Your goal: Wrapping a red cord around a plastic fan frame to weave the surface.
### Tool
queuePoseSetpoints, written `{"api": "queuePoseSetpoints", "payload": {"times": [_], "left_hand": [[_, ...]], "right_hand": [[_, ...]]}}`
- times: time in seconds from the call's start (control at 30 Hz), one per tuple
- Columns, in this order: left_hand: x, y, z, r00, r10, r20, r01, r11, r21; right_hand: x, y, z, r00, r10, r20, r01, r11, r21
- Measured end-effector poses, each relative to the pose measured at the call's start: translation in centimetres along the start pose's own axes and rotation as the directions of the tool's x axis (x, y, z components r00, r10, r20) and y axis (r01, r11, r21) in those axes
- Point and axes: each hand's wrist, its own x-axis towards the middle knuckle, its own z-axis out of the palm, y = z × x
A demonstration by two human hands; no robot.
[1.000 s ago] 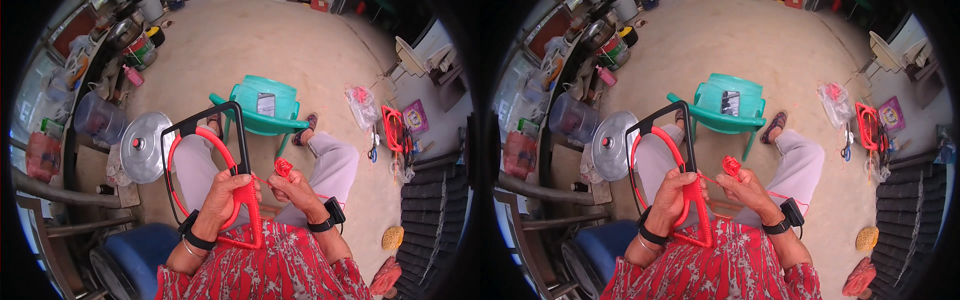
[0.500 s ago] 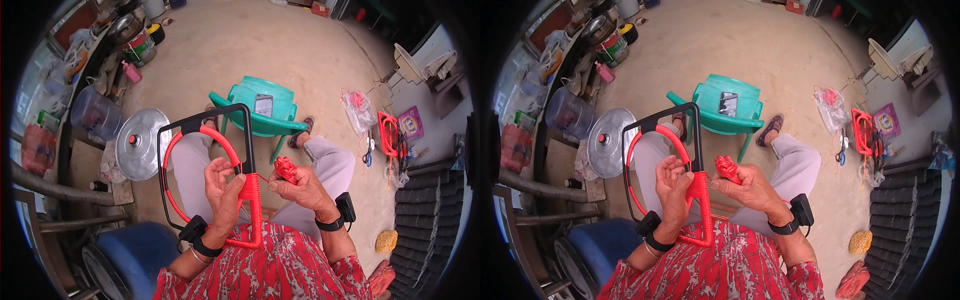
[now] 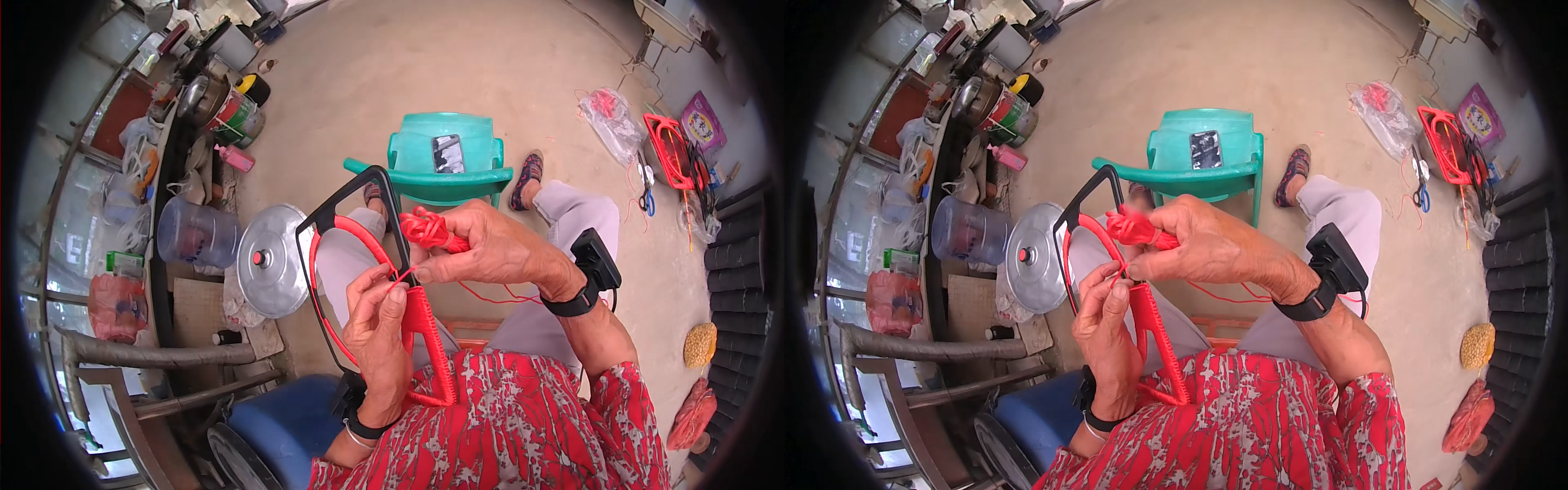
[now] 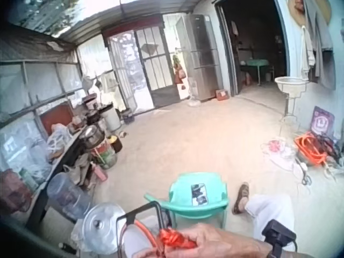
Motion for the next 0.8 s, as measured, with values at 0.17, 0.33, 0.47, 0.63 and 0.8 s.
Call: {"api": "queuePoseSetpoints", "payload": {"times": [0.17,0.33,0.47,0.63,0.8], "left_hand": [[-0.2,0.1,-0.4,0.989,-0.135,-0.066,0.125,0.983,-0.133],[-0.1,-0.1,-0.1,0.983,-0.177,-0.057,0.165,0.972,-0.164],[0.0,0.5,0.8,0.974,-0.208,-0.088,0.193,0.970,-0.148],[-0.2,0.0,0.1,0.970,-0.211,-0.123,0.195,0.972,-0.131],[0.2,-0.8,-0.9,0.955,-0.257,-0.149,0.224,0.952,-0.209]], "right_hand": [[-0.3,1.6,-0.6,0.998,0.029,-0.058,-0.028,0.999,0.021],[0.8,5.7,1.3,0.981,-0.063,-0.185,0.081,0.992,0.096],[0.0,6.7,2.2,0.956,-0.020,-0.292,0.080,0.977,0.195],[-2.6,6.8,2.2,0.966,0.168,-0.199,-0.109,0.955,0.277],[-6.2,6.0,2.8,0.983,0.164,0.078,-0.179,0.943,0.279]]}}
